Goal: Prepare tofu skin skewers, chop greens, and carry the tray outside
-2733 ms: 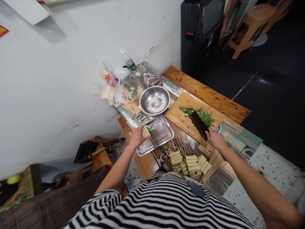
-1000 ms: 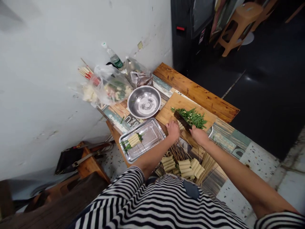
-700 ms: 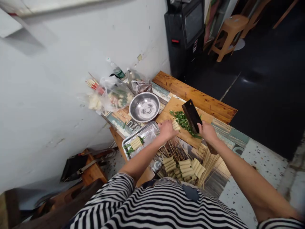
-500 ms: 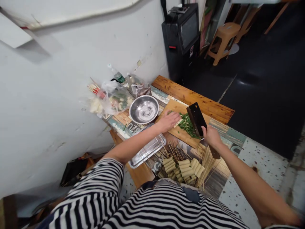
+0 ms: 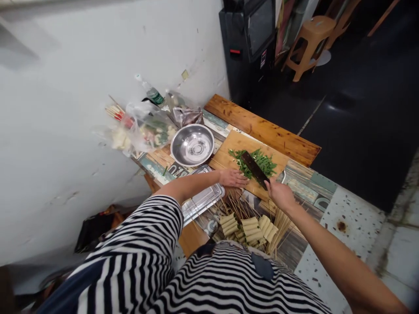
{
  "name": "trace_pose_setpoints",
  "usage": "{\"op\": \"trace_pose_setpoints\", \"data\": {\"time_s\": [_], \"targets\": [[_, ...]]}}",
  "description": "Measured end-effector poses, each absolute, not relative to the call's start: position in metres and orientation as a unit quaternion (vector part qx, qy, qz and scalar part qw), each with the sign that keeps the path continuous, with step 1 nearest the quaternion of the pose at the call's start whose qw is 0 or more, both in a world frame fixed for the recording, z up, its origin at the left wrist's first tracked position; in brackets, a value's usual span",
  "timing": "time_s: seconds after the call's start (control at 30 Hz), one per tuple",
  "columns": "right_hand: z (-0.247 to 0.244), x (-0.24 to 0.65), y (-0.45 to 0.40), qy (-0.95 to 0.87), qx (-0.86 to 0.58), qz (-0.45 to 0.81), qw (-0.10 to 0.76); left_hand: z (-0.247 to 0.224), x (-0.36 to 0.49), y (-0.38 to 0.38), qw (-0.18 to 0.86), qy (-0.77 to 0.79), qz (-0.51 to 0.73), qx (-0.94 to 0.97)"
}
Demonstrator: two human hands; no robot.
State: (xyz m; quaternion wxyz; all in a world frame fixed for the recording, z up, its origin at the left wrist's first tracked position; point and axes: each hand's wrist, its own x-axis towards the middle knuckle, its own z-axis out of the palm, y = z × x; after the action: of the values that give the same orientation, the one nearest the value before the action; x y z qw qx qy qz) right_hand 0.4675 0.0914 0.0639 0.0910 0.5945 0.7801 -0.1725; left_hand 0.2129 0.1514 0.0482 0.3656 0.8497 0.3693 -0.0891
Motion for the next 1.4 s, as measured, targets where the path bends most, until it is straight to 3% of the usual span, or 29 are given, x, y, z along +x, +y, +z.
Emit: {"op": "trace_pose_setpoints", "data": {"time_s": [0.1, 0.27, 0.57, 1.4], "targets": [[0.06, 0.463, 0.088, 0.807, 0.557, -0.164, 0.108, 0.047, 0.211, 0.129, 0.313, 0.387, -0.059, 0.865], [0.053, 0.467, 0.083, 0.837, 0.512, -0.153, 0.119, 0.028, 0.225, 0.083, 0.142, 0.628, 0.044, 0.764], [0.045, 0.469, 0.092, 0.861, 0.471, -0.121, 0.151, -0.011, 0.249, 0.065, 0.147, 0.664, 0.076, 0.729], [0.043, 0.468, 0.099, 0.861, 0.464, -0.117, 0.172, -0.004, 0.263, 0.071, 0.12, 0.694, 0.024, 0.709]]}}
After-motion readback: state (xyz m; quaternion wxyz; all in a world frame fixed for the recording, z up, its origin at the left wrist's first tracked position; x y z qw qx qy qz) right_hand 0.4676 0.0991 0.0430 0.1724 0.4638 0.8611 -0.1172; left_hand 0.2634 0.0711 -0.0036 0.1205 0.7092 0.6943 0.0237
